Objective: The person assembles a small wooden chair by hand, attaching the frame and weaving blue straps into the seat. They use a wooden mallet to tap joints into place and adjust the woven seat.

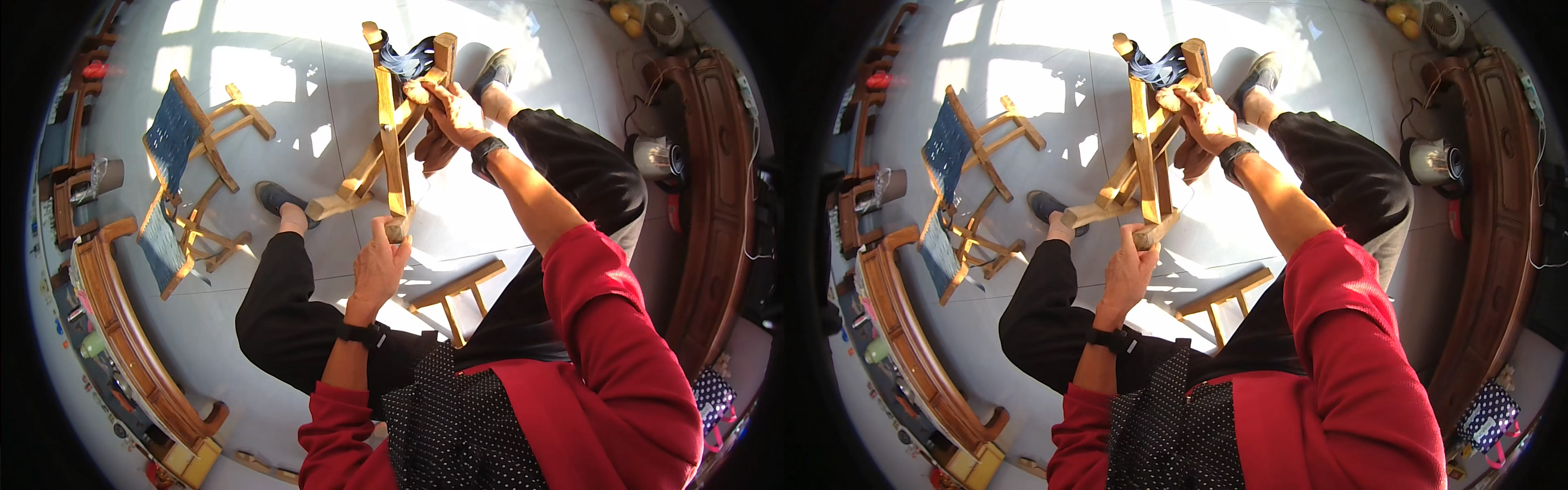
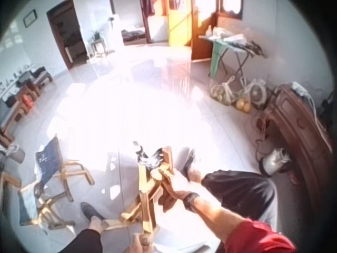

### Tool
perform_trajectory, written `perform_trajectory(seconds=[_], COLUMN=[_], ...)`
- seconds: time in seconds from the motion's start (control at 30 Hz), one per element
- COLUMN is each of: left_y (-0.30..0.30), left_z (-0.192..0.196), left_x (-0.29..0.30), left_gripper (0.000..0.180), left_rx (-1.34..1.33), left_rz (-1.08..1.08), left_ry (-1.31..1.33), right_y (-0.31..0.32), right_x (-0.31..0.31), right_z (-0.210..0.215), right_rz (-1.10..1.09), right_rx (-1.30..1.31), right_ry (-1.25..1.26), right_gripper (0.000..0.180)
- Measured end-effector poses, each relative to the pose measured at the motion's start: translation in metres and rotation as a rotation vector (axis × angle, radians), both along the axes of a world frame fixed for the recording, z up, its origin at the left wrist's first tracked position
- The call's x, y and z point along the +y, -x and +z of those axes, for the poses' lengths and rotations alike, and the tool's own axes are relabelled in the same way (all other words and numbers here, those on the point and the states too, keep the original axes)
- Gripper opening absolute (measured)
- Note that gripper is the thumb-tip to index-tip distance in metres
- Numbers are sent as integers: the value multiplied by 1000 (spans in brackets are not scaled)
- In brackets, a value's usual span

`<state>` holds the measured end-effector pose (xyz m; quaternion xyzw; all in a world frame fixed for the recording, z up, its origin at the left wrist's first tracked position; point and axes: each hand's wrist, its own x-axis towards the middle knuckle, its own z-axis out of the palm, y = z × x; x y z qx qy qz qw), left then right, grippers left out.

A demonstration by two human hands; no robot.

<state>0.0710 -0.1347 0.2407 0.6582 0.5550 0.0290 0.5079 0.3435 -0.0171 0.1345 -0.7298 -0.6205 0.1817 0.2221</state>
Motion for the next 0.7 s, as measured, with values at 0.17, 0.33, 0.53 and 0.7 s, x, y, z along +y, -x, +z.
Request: perform_trajectory(seconds=[0.17, 0.33, 0.53, 0.7], left_y=[0, -1, -1, -2], left_z=[0, 1, 1, 0], left_x=[0, 2, 2, 1], left_gripper=[39, 39, 39, 40], left_rx=[-20, -18, -6, 25], left_rz=[8, 7, 7, 4], left_ry=[1, -17, -5, -4], right_y=[-30, -3, -17, -9], right_x=[23, 14, 17, 18], right_z=[4, -5, 10, -2], right_rz=[31, -88, 48, -96], right_rx=[-94, 127, -88, 166], right_ry=[2, 25, 17, 108], right_gripper=[52, 57, 58, 58])
